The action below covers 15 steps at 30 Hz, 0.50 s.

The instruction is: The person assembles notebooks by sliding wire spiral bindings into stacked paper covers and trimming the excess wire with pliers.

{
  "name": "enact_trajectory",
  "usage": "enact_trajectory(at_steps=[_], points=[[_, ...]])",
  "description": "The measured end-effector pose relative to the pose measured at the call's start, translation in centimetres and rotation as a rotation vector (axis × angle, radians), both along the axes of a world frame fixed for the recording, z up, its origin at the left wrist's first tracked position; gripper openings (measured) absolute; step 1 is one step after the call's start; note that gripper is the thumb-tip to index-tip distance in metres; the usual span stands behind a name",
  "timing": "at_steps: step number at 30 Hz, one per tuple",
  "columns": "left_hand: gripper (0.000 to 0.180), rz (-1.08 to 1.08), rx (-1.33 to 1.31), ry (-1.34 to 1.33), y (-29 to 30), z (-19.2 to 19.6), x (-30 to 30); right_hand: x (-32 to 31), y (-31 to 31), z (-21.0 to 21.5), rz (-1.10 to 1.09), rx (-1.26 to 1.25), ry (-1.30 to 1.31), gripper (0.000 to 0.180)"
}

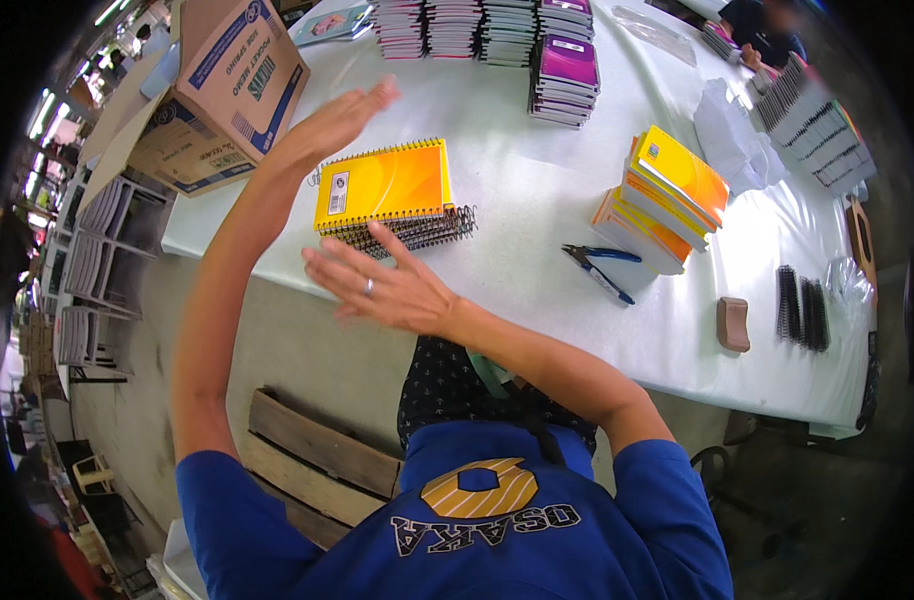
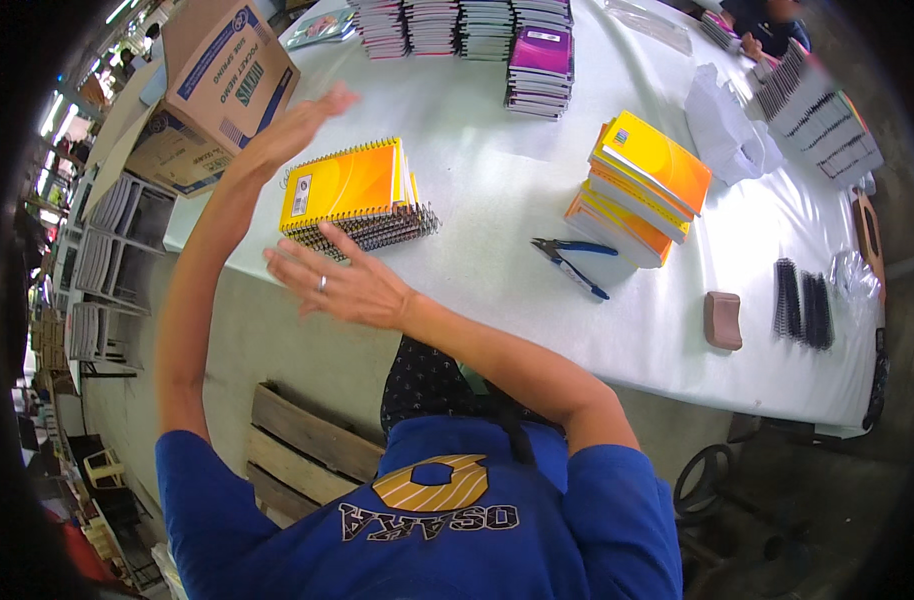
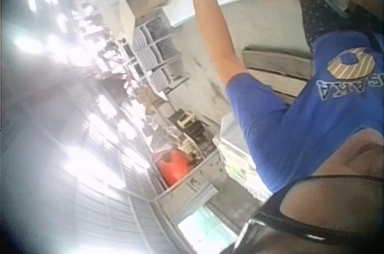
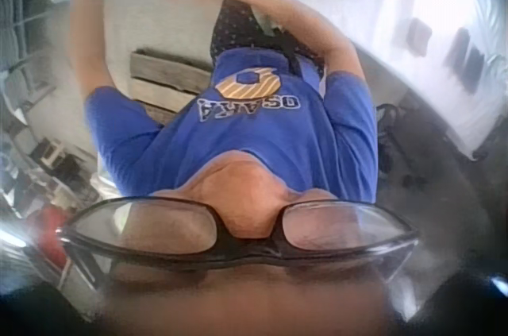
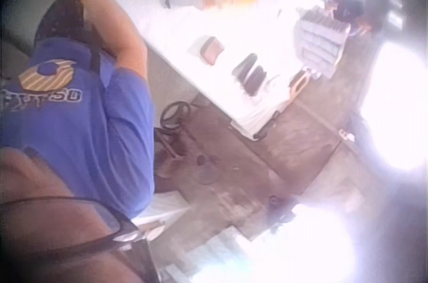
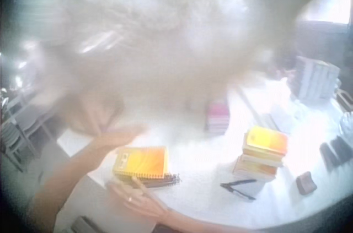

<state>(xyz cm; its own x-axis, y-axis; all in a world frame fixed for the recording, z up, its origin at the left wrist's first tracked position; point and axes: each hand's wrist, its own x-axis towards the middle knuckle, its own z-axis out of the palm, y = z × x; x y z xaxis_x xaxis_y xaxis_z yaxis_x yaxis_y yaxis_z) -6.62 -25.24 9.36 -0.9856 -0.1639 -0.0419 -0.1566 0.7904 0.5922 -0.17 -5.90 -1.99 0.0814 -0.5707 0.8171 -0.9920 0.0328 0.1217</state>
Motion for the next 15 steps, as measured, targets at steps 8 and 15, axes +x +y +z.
enact_trajectory(at_steps=[8,15], points=[[0.091,-0.112,0.410,-0.617,-2.3,-2.6,-4.2,-6.1,-1.4,-0.7,-0.166,0.017,0.206,0.066],[0.095,-0.279,-0.281,-0.224,0.8,0.9,-4.3,-4.9,12.4,-2.1,-0.305,-0.040,-0.401,0.034]])
